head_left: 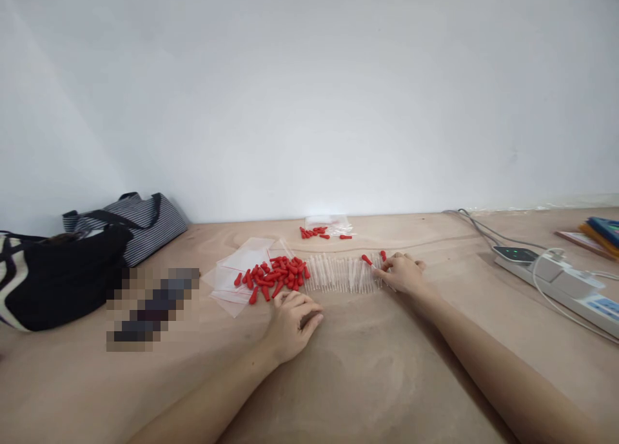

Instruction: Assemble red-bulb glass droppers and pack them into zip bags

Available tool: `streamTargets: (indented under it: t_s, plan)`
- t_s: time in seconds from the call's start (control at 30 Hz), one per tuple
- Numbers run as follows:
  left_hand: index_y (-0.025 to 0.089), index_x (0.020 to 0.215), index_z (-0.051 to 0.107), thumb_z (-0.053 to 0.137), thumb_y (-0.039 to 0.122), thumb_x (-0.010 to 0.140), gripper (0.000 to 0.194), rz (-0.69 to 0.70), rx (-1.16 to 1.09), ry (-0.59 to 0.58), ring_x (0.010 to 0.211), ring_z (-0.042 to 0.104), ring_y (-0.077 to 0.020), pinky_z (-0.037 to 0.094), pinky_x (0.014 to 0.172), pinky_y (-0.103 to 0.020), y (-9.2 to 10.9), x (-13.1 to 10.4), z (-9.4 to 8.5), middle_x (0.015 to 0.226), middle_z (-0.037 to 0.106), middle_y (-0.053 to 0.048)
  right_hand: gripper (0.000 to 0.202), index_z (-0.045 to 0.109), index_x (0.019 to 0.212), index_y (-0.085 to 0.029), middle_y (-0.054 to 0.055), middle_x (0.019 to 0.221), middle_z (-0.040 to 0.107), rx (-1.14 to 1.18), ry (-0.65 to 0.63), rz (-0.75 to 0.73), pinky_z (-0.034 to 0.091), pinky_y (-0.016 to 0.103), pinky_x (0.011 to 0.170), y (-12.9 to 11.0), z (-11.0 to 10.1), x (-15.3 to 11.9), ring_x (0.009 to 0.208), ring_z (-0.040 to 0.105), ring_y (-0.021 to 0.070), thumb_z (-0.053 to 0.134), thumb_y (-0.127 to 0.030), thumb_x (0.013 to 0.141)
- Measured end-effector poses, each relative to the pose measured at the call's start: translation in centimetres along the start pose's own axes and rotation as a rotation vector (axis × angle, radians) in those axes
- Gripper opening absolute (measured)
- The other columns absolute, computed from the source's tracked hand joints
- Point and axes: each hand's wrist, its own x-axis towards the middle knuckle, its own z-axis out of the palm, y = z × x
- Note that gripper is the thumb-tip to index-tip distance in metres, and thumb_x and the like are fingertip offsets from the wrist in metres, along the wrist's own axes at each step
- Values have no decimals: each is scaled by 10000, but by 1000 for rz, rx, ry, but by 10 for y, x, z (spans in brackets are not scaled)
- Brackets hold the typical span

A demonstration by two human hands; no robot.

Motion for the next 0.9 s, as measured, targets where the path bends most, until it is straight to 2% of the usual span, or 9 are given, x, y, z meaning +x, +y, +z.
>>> streamTargets:
  t_s: [0.33,0.4,0.53,0.77,0.9]
  plan:
    - [246,805,624,529,239,772,101,-5,11,3,802,540,-167,244,817,-396,0,1,0,811,638,11,365,649,659,-175,108,947,570,-162,-53,-19,245,441,819,-10,-1,3,977,434,263,374,-372,797]
    - [246,798,628,530,239,772,101,-13,36,29,823,533,-174,240,815,-399,-1,1,1,823,633,7,389,653,657,-178,109,952,566,-165,-47,-3,250,442,820,-7,-2,5,981,430,266,358,-385,804]
    - [247,773,634,527,235,772,108,-63,94,95,849,523,-184,239,808,-402,-6,1,0,836,625,1,428,675,667,-186,121,939,565,-140,17,134,262,443,821,4,-3,12,996,422,285,348,-428,799]
    - [253,749,636,529,232,764,110,-92,108,90,837,523,-179,242,803,-400,-8,1,-1,825,621,9,353,660,692,-202,103,859,608,-2,19,202,264,479,831,12,5,16,996,450,300,435,-470,738]
    - [253,744,636,532,232,762,107,-97,108,93,840,522,-180,242,796,-400,-7,2,-2,825,622,9,352,605,864,-216,60,870,633,135,67,227,275,463,847,14,10,17,955,508,264,479,-508,712]
